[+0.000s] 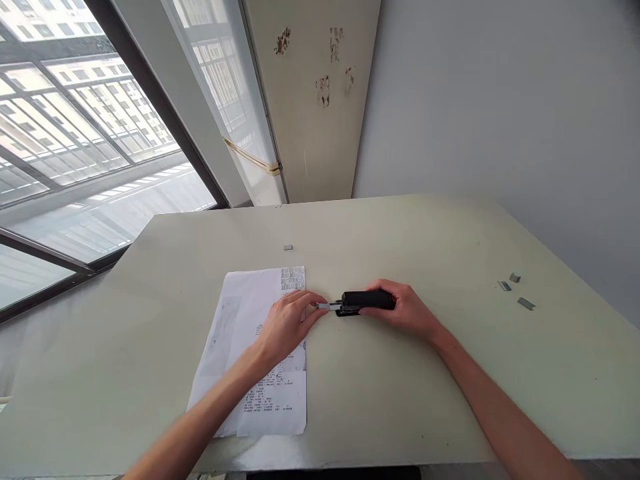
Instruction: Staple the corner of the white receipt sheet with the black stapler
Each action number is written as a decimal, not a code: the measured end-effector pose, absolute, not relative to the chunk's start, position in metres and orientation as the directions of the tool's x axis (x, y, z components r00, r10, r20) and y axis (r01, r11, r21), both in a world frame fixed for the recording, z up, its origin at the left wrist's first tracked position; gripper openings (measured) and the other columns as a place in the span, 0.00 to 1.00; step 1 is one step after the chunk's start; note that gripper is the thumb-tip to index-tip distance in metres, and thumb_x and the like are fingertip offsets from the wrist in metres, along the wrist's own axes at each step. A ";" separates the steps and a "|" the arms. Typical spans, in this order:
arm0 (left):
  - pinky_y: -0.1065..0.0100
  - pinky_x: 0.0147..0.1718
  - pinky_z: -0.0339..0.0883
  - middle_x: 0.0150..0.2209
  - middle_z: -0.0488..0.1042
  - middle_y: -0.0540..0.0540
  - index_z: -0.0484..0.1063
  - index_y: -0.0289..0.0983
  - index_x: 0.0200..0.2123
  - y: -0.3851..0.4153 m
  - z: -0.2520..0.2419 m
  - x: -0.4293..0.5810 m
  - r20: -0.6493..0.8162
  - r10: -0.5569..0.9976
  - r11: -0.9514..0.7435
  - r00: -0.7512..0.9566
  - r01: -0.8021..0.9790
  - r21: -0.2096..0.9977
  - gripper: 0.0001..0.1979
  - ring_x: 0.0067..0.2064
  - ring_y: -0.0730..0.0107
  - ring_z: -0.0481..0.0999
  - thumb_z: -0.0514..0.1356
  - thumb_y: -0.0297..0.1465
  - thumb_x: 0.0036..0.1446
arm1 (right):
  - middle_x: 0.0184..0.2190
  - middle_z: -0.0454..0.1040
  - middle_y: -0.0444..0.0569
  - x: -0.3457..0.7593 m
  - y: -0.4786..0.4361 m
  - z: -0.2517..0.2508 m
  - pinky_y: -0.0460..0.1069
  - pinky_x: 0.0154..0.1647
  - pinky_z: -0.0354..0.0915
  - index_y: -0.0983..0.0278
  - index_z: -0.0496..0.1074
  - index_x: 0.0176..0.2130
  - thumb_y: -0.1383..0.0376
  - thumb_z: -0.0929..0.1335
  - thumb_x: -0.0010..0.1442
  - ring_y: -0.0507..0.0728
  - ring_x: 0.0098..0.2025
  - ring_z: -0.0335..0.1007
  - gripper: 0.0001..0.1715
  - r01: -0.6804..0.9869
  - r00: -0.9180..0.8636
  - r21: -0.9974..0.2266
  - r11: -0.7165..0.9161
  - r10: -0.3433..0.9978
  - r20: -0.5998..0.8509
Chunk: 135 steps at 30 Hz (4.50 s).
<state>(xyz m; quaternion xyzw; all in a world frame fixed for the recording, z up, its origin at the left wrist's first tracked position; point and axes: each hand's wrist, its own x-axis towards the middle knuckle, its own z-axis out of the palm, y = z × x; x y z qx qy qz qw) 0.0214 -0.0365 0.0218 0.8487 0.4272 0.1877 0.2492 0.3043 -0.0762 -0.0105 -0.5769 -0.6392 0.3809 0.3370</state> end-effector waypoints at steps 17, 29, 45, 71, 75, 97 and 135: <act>0.63 0.40 0.71 0.39 0.81 0.48 0.79 0.43 0.47 -0.038 0.018 0.025 0.108 0.830 -0.494 0.547 0.631 0.598 0.12 0.40 0.62 0.80 0.58 0.42 0.72 | 0.37 0.80 0.47 0.305 -0.077 -0.010 0.51 0.34 0.67 0.57 0.78 0.43 0.45 0.76 0.58 0.59 0.37 0.74 0.22 0.491 -0.115 -0.871 0.035 0.993 -0.025; 0.64 0.41 0.71 0.40 0.81 0.49 0.78 0.44 0.47 -0.038 0.013 0.017 0.105 0.840 -0.466 0.532 0.608 0.643 0.12 0.42 0.63 0.80 0.58 0.43 0.72 | 0.38 0.81 0.48 0.303 -0.077 -0.006 0.52 0.34 0.68 0.57 0.78 0.41 0.43 0.76 0.57 0.60 0.38 0.74 0.23 0.477 -0.104 -0.878 0.027 0.994 -0.026; 0.60 0.43 0.72 0.42 0.83 0.47 0.80 0.44 0.50 -0.033 0.010 0.016 0.135 0.778 -0.576 0.614 0.609 0.545 0.14 0.44 0.60 0.79 0.58 0.43 0.73 | 0.39 0.81 0.48 0.303 -0.078 -0.004 0.52 0.36 0.69 0.57 0.78 0.41 0.44 0.76 0.56 0.60 0.39 0.75 0.23 0.463 -0.096 -0.887 0.003 0.994 -0.047; 0.62 0.41 0.69 0.33 0.82 0.46 0.84 0.44 0.36 0.012 0.009 0.030 0.141 0.499 -0.730 0.855 0.327 0.600 0.23 0.35 0.62 0.79 0.60 0.55 0.66 | 0.40 0.82 0.46 0.306 -0.079 -0.008 0.57 0.51 0.67 0.54 0.78 0.39 0.49 0.77 0.57 0.62 0.44 0.73 0.16 0.509 -0.245 -0.847 0.153 0.969 0.027; 0.64 0.36 0.66 0.33 0.80 0.46 0.81 0.42 0.35 0.017 0.002 0.037 0.206 0.451 -0.800 0.868 0.290 0.526 0.25 0.34 0.66 0.77 0.57 0.55 0.69 | 0.39 0.82 0.46 0.307 -0.078 -0.011 0.57 0.50 0.66 0.55 0.78 0.39 0.48 0.77 0.58 0.62 0.43 0.72 0.16 0.508 -0.252 -0.847 0.158 0.967 0.029; 0.66 0.34 0.62 0.28 0.75 0.48 0.76 0.39 0.34 0.020 -0.012 0.045 0.316 0.354 -0.901 0.880 0.229 0.369 0.24 0.30 0.68 0.74 0.52 0.48 0.74 | 0.51 0.79 0.48 0.306 -0.075 -0.015 0.52 0.43 0.70 0.55 0.78 0.40 0.56 0.79 0.60 0.59 0.46 0.77 0.11 0.350 -0.274 -0.901 0.255 0.948 0.162; 0.49 0.58 0.65 0.49 0.76 0.42 0.72 0.42 0.50 0.066 -0.002 -0.034 0.256 0.858 -0.511 0.444 0.780 0.361 0.15 0.54 0.51 0.72 0.55 0.45 0.71 | 0.46 0.82 0.49 0.302 -0.076 -0.009 0.55 0.44 0.70 0.56 0.78 0.40 0.52 0.79 0.57 0.61 0.45 0.77 0.16 0.324 -0.237 -0.933 0.156 0.968 0.080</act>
